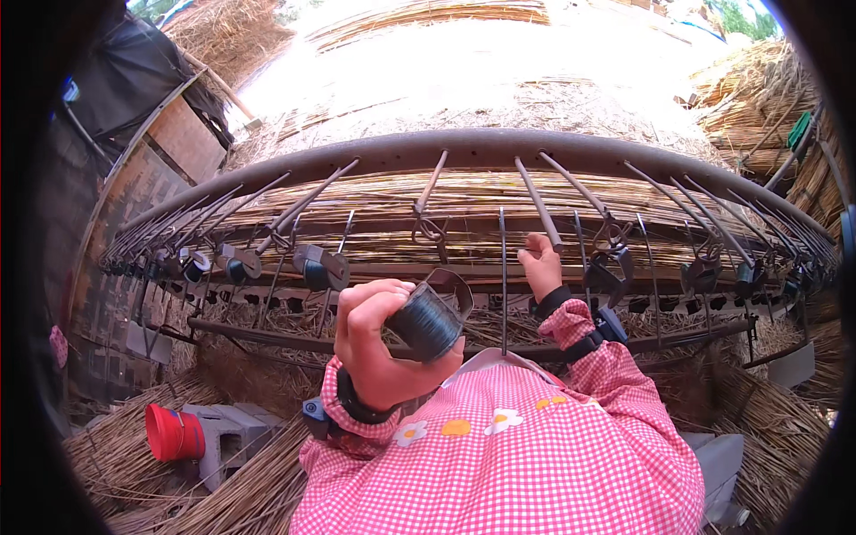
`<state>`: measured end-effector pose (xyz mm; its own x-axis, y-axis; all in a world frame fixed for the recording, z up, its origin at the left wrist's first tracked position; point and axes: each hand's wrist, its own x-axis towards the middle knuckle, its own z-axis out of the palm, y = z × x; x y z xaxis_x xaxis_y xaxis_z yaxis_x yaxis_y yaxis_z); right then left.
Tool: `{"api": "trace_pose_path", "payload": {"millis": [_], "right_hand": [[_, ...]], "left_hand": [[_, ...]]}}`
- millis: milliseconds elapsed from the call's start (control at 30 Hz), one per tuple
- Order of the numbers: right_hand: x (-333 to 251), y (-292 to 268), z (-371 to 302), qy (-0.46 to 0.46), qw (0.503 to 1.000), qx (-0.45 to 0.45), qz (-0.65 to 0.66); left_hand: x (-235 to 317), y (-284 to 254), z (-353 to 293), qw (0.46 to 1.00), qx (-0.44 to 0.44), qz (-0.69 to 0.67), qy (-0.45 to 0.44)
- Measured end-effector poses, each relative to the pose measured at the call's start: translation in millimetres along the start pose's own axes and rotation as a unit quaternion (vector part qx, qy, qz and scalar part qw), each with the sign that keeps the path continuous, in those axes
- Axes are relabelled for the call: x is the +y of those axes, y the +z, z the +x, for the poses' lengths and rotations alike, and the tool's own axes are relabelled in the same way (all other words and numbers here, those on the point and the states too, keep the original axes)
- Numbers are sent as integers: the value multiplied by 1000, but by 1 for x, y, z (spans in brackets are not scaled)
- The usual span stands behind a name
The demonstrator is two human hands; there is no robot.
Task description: Operating a specialized mechanical binding device to weave dried straw bundles into mats.
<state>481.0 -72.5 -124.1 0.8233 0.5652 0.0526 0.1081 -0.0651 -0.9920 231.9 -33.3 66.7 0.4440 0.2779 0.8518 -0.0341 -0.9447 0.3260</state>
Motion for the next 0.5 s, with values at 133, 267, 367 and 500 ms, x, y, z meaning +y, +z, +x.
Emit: {"api": "trace_pose_path", "payload": {"millis": [133, 267, 367, 500], "right_hand": [[85, -16, 67, 96, 976, 122, -156], [59, -13, 39, 184, 976, -72, -89], [-9, -20, -6, 229, 942, -219, -108], [-54, -50, -73, 144, 921, -361, -13]], "left_hand": [[-11, 30, -26, 908, -28, -303, -287], [-38, 60, -42, 722, -26, -585, -368], [-41, 79, -60, 682, -106, -611, -387], [-15, 100, -45, 708, -256, -562, -344]]}}
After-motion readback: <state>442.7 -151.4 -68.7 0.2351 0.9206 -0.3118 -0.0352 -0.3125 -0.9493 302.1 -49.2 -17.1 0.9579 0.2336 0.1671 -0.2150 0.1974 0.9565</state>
